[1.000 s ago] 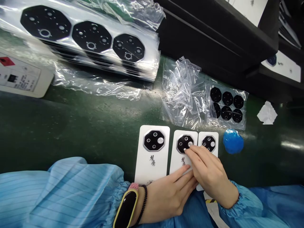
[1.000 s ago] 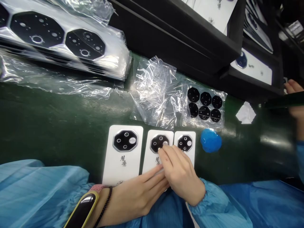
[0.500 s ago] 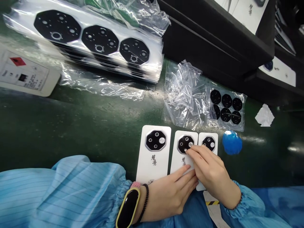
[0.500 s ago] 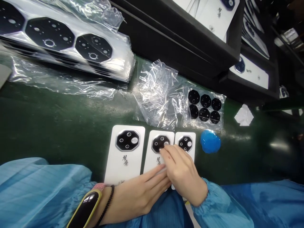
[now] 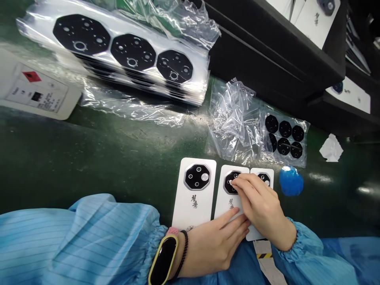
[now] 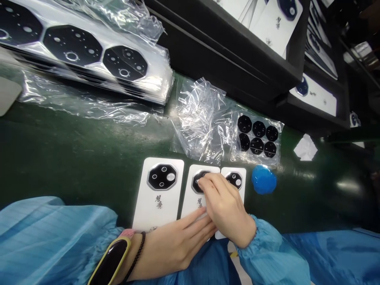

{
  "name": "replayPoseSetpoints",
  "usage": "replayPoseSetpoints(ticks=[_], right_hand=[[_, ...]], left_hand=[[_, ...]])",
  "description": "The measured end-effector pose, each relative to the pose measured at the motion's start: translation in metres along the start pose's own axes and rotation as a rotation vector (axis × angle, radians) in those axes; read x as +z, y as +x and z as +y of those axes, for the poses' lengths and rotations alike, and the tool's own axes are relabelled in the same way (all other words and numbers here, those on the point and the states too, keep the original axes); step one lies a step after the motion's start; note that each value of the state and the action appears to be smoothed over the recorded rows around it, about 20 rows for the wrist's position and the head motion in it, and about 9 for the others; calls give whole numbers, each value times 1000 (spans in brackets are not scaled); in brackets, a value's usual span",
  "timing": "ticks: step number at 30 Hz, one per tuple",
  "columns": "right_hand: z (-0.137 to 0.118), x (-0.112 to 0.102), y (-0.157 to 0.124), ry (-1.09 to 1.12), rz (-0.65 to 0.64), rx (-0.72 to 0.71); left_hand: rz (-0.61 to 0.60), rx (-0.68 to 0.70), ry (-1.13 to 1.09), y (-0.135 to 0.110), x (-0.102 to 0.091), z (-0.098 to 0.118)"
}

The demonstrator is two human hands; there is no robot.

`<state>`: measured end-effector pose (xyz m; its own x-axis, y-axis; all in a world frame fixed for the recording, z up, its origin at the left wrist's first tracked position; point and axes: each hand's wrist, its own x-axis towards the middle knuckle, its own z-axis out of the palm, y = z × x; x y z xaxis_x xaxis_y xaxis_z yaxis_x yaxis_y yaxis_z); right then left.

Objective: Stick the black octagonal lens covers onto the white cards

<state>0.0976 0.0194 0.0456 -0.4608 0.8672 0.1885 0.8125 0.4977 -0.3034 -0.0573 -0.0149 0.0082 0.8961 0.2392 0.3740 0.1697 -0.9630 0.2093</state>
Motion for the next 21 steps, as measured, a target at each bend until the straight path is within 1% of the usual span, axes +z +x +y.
replayPoseSetpoints(ticks=[4, 9, 14, 21], right_hand=[[-3, 0, 0, -87, -38, -73], [-7, -7, 6, -198, -26, -181], [-6, -7, 11, -174, 5, -221], [-5, -8, 12, -156, 2, -229]], left_hand=[[9, -16, -27, 1, -1, -1], [-4, -19, -39, 1, 0, -2], [-34, -16, -52, 1, 1, 0], [6, -41, -47, 1, 1, 0]])
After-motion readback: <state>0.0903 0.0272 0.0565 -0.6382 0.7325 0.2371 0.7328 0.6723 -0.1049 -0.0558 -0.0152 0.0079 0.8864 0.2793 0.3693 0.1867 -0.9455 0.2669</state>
